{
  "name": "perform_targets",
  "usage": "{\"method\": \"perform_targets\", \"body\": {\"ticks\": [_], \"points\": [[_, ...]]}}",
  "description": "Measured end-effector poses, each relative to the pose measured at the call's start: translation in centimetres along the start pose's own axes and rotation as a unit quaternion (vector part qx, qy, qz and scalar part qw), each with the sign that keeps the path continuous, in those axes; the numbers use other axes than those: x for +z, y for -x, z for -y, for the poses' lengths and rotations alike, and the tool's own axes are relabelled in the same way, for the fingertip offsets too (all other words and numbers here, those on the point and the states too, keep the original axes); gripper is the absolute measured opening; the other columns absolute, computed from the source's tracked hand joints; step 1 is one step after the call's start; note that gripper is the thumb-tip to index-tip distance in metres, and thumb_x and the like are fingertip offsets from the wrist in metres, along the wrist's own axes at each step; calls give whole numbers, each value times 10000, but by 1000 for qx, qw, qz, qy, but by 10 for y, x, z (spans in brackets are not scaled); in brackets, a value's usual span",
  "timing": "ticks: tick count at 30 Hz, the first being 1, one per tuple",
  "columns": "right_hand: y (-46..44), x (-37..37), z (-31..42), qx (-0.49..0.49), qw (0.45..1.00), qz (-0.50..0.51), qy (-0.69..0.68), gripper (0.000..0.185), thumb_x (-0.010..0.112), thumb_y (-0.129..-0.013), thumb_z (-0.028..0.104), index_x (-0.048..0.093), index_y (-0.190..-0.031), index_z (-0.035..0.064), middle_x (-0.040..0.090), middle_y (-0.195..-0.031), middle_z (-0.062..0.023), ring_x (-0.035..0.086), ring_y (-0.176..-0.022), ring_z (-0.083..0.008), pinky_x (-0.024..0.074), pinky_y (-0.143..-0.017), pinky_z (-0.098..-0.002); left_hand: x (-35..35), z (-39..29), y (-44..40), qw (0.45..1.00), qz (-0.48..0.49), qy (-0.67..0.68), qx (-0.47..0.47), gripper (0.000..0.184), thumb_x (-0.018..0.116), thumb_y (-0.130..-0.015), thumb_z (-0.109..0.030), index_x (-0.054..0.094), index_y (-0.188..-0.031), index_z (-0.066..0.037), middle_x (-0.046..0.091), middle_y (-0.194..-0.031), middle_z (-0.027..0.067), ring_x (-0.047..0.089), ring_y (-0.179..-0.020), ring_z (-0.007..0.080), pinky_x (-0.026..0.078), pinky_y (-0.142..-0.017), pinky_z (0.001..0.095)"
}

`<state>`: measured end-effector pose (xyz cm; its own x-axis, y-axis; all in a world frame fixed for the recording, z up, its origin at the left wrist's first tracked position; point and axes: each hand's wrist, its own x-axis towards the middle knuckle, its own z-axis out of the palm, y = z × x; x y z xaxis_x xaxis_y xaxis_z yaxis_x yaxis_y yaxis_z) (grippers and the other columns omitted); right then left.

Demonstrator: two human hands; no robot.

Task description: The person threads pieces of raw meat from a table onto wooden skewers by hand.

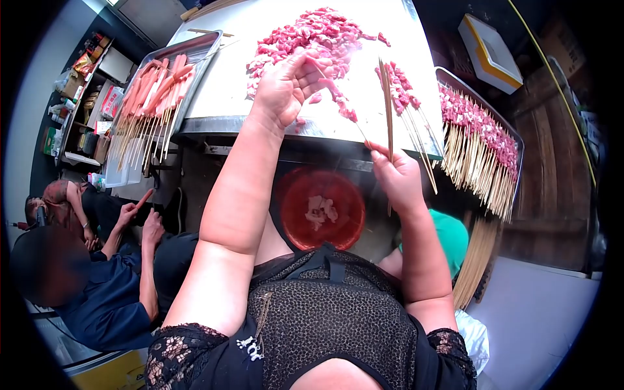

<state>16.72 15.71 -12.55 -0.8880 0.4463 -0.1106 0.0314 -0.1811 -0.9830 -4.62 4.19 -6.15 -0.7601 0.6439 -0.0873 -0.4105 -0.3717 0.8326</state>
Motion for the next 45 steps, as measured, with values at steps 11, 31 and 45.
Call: {"method": "perform_targets", "body": {"ticks": [11,31,45], "points": [[2,3,4,2,999,-13,39,241,536,-895,82,619,-1108,6,493,-660,67,392,-556,-4,329,-489,-158,3,-4,1,996,-81,-18,21,211,517,-924,-171,561,-1028,7,643,-921,144,652,-846,232,570,-749,344],[-2,-6,1,-85,982,-30,164,219,550,-885,85,647,-1073,30,520,-642,29,449,-575,-35,397,-534,-190,2,-5,11,994,-3,-105,-23,244,540,-909,-178,587,-1050,17,654,-958,182,659,-882,245,565,-753,331],[-7,-4,2,-51,992,-11,116,220,561,-883,94,652,-1075,38,495,-636,64,415,-556,-11,357,-504,-173,-1,1,14,990,105,-71,-59,234,527,-912,-150,600,-1034,35,641,-1003,187,650,-900,227,542,-826,359]]}}
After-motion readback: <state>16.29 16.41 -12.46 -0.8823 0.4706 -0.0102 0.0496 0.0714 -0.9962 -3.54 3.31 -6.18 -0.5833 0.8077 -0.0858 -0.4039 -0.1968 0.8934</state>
